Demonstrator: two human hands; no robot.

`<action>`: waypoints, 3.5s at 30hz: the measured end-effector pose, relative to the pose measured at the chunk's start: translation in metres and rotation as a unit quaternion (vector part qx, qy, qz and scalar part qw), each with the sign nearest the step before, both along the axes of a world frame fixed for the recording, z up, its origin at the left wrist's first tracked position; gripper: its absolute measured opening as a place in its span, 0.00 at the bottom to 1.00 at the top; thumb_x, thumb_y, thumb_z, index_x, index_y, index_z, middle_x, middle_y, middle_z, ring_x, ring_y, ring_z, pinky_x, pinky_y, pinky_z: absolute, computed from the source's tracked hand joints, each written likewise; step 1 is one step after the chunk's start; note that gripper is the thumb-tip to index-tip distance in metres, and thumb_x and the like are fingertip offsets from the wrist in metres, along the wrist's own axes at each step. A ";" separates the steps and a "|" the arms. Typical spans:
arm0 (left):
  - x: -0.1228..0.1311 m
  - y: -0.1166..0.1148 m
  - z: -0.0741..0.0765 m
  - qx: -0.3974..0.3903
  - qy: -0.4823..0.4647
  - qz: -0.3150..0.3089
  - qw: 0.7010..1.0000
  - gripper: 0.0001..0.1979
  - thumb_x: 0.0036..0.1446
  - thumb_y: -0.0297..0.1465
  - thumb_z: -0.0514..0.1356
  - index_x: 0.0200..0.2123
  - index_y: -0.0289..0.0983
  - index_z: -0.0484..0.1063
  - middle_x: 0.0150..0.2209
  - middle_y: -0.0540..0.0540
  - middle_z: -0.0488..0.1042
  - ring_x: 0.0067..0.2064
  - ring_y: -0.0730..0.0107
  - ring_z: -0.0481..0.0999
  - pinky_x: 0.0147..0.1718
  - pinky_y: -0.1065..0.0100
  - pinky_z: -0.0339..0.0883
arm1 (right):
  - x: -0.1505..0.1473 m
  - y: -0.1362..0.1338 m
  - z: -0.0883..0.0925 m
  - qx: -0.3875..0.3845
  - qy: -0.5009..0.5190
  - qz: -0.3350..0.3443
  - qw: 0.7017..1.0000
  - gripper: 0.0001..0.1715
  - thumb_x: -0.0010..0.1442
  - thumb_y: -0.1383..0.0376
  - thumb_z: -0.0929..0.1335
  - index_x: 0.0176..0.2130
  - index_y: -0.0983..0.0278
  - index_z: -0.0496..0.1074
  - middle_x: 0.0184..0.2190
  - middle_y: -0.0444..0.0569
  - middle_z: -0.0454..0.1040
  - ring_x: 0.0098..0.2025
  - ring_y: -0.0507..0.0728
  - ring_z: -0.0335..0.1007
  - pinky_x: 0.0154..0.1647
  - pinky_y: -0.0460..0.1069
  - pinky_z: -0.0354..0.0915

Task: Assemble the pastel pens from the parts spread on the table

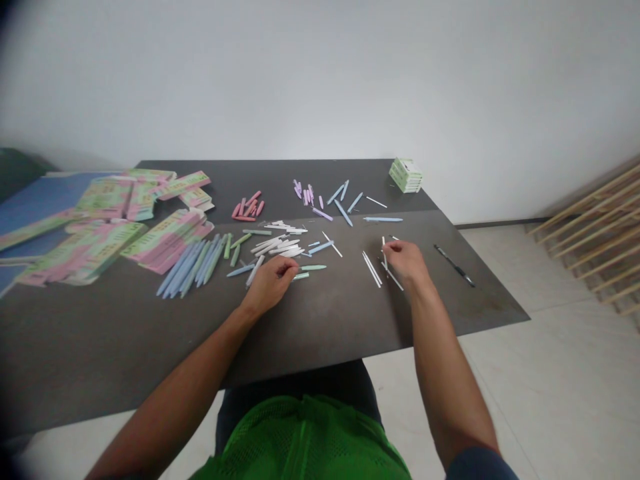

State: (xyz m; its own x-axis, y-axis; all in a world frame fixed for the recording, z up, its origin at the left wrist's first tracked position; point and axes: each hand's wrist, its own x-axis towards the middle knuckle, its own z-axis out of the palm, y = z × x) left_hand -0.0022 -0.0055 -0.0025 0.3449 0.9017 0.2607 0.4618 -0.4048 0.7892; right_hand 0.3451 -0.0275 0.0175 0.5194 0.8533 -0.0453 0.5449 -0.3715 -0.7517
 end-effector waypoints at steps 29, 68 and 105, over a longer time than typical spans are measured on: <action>-0.027 0.021 0.006 -0.160 -0.238 0.156 0.945 0.09 0.56 0.34 0.61 0.34 0.36 0.78 0.22 0.52 0.71 0.26 0.73 0.69 0.29 0.70 0.63 | -0.168 0.050 0.000 0.115 0.457 0.229 0.852 0.22 0.44 0.57 0.81 0.31 0.63 0.72 0.30 0.44 0.76 0.34 0.53 0.77 0.40 0.49 0.73; -0.024 0.016 0.004 -0.177 -0.394 0.121 0.894 0.14 0.53 0.38 0.69 0.38 0.33 0.80 0.33 0.44 0.81 0.32 0.70 0.79 0.38 0.66 0.74 | -0.182 0.028 -0.010 0.309 -0.143 0.287 0.895 0.12 0.65 0.68 0.67 0.42 0.59 0.80 0.39 0.51 0.78 0.45 0.61 0.66 0.49 0.57 0.66; -0.022 0.015 0.001 -0.192 -0.383 0.110 0.897 0.12 0.48 0.34 0.72 0.36 0.35 0.83 0.32 0.47 0.79 0.28 0.77 0.70 0.31 0.72 0.64 | -0.188 0.027 -0.011 0.215 -0.011 0.350 0.912 0.07 0.61 0.68 0.70 0.38 0.59 0.80 0.35 0.48 0.80 0.39 0.58 0.71 0.45 0.54 0.65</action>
State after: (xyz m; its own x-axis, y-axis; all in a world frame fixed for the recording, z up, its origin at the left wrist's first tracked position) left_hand -0.0246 0.0091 -0.0014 -0.0004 1.0000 -0.0002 -0.2403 0.0001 0.9707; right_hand 0.1567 -0.0009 0.0067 -0.1631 0.9127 0.3747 0.5523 0.3992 -0.7318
